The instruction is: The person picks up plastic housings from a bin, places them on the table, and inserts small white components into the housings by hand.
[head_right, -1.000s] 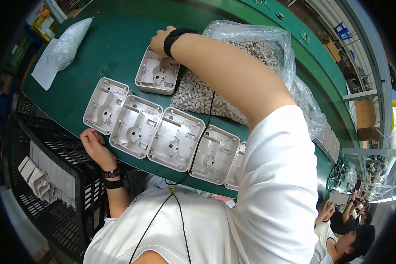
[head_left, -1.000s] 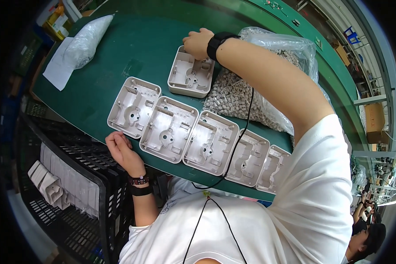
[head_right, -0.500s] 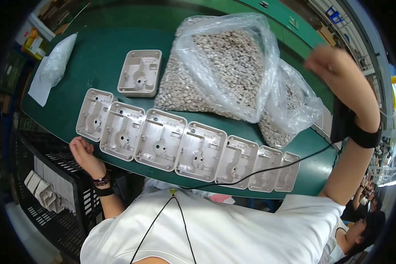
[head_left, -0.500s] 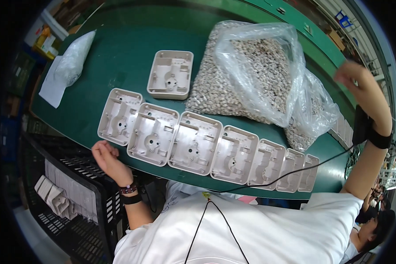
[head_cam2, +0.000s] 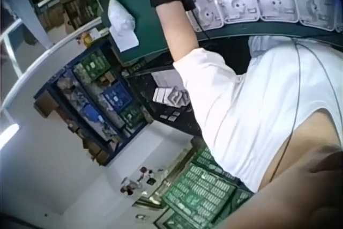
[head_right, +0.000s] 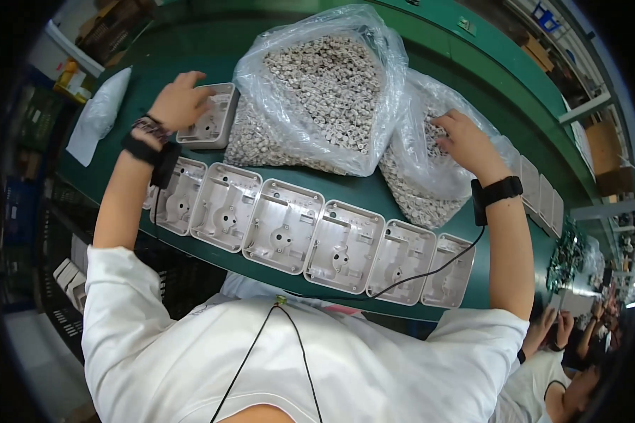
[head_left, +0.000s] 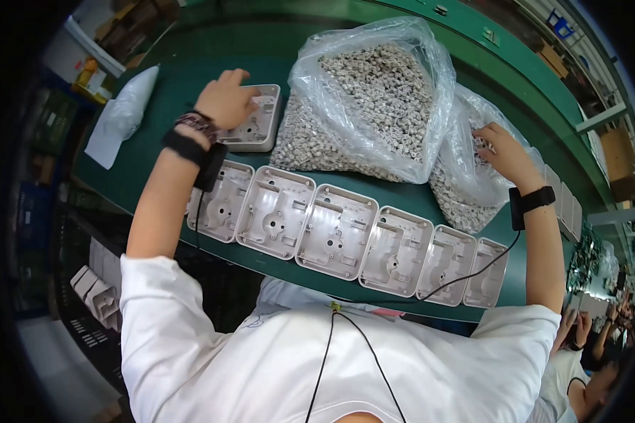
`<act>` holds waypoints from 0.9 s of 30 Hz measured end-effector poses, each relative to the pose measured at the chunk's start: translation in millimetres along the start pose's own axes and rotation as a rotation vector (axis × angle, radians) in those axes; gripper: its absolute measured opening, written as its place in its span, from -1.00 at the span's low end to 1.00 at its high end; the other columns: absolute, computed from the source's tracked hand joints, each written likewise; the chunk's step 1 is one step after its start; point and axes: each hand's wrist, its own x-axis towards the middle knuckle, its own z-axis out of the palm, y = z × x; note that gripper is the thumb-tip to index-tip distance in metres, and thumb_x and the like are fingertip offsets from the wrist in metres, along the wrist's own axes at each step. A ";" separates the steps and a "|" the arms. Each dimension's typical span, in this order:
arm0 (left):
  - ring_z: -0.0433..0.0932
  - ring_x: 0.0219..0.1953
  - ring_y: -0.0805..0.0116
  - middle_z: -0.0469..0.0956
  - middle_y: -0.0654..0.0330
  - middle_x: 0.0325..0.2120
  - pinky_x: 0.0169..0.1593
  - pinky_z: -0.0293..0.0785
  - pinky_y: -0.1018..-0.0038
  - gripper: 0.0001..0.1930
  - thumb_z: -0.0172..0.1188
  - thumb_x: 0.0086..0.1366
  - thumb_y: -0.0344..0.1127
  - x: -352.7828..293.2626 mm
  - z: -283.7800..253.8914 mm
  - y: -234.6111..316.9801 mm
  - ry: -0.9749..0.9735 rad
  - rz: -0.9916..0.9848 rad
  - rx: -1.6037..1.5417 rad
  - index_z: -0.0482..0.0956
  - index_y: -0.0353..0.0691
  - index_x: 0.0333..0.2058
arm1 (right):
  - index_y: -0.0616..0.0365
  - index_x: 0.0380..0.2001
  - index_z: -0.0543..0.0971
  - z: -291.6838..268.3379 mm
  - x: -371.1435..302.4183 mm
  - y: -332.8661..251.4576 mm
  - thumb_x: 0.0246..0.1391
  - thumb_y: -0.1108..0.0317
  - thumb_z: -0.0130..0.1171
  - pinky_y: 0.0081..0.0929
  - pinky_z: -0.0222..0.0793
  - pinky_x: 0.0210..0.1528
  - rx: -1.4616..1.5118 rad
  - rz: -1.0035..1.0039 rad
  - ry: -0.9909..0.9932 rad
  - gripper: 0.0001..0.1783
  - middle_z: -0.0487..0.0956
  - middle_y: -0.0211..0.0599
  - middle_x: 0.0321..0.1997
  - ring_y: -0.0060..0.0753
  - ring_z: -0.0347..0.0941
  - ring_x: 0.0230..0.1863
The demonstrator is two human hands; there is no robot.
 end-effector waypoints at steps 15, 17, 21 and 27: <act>0.33 -0.04 0.13 0.32 0.09 -0.20 -0.04 0.35 0.28 -0.69 0.04 0.08 -0.36 34.4 31.3 8.0 -0.238 -0.118 0.015 0.56 0.08 -0.18 | 0.16 -0.11 0.39 35.9 7.3 20.9 -0.09 0.43 0.10 -0.25 0.28 0.00 0.002 -0.085 0.032 -0.61 0.40 -0.04 -0.08 0.00 0.33 -0.02; 0.33 -0.07 0.11 0.31 0.08 -0.23 -0.07 0.36 0.26 -0.67 0.03 0.04 -0.39 37.2 38.2 5.5 -0.221 -0.074 0.089 0.54 0.06 -0.18 | 0.21 -0.25 0.39 35.9 20.1 20.2 -0.06 0.46 0.03 -0.21 0.31 -0.09 0.040 -0.103 -0.028 -0.76 0.45 -0.04 -0.18 0.00 0.38 -0.10; 0.32 -0.02 0.15 0.31 0.12 -0.14 -0.11 0.38 0.23 -0.72 0.07 0.07 -0.24 28.6 45.2 -8.6 -0.129 -0.016 0.114 0.54 0.04 -0.18 | 0.21 -0.29 0.40 36.2 34.2 12.4 0.01 0.41 -0.03 -0.18 0.35 -0.21 0.035 -0.103 0.052 -0.83 0.53 -0.11 -0.32 0.00 0.45 -0.22; 0.37 -0.06 0.17 0.36 0.14 -0.16 -0.11 0.40 0.29 -0.75 0.09 0.08 -0.28 24.5 11.1 -7.6 0.012 0.038 0.080 0.53 -0.04 -0.21 | 0.14 -0.25 0.43 13.4 34.7 9.1 0.11 0.28 -0.04 -0.10 0.33 -0.25 -0.127 0.080 -0.005 -0.80 0.53 -0.04 -0.31 0.07 0.44 -0.26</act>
